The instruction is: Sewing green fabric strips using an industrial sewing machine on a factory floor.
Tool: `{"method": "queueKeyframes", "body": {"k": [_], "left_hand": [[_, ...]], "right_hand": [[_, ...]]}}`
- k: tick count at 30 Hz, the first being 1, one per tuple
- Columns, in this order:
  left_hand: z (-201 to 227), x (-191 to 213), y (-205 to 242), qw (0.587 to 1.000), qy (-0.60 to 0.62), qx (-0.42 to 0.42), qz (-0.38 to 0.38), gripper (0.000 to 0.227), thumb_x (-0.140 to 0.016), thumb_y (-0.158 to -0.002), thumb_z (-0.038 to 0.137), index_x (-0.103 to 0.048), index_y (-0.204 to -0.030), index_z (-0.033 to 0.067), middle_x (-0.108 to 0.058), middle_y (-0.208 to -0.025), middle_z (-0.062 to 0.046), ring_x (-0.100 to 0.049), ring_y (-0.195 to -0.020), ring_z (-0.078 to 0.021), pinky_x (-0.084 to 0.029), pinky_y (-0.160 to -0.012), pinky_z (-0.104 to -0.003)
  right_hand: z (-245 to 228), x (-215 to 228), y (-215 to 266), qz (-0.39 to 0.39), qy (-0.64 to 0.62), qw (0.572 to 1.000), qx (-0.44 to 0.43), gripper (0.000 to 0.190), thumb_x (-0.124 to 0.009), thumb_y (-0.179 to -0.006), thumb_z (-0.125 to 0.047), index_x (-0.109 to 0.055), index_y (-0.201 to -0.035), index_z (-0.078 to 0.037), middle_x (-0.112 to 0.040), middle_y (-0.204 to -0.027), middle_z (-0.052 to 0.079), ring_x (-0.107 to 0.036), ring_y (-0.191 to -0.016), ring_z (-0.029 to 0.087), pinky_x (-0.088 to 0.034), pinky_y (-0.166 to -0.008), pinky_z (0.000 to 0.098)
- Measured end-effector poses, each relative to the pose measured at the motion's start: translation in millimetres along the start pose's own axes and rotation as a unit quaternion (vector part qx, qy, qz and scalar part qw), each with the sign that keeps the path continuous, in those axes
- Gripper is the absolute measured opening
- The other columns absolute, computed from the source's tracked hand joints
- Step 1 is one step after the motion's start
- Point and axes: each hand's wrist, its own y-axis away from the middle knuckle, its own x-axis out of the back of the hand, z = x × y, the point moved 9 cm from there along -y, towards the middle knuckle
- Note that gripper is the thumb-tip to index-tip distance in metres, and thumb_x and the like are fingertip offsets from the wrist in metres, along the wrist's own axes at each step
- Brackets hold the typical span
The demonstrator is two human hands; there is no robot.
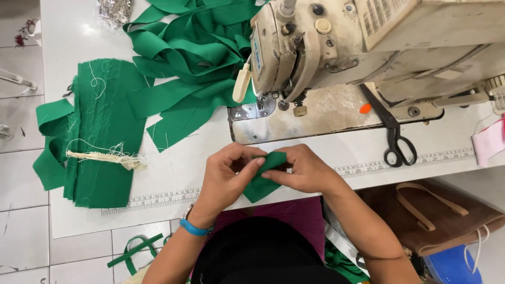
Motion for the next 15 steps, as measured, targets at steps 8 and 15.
{"method": "queueKeyframes", "body": {"k": [8, 15], "left_hand": [[8.3, -6.4, -11.1, 0.994, -0.054, -0.091, 0.011, 0.013, -0.071, -0.089, 0.0, -0.076, -0.099, 0.0062, -0.062, -0.064, -0.005, -0.06, -0.051, -0.014, -0.052, -0.043, -0.026], [-15.5, -8.7, -16.9, 0.997, 0.067, -0.035, -0.01, 0.012, -0.072, -0.083, 0.003, -0.076, -0.095, 0.0039, -0.062, -0.065, -0.007, -0.058, -0.057, -0.0116, -0.056, -0.046, -0.027]], "right_hand": [[-5.2, 35.7, 9.3, 0.224, -0.055, 0.968, 0.102, 0.014, -0.073, -0.088, 0.005, -0.076, -0.102, 0.007, -0.07, -0.071, 0.013, -0.069, -0.063, 0.016, -0.065, -0.059, 0.0295], [-10.3, 40.3, 14.3, 0.237, 0.0, 0.958, 0.158, 0.015, -0.072, -0.087, 0.006, -0.078, -0.101, 0.004, -0.071, -0.074, 0.014, -0.07, -0.064, 0.016, -0.061, -0.058, 0.0276]]}}
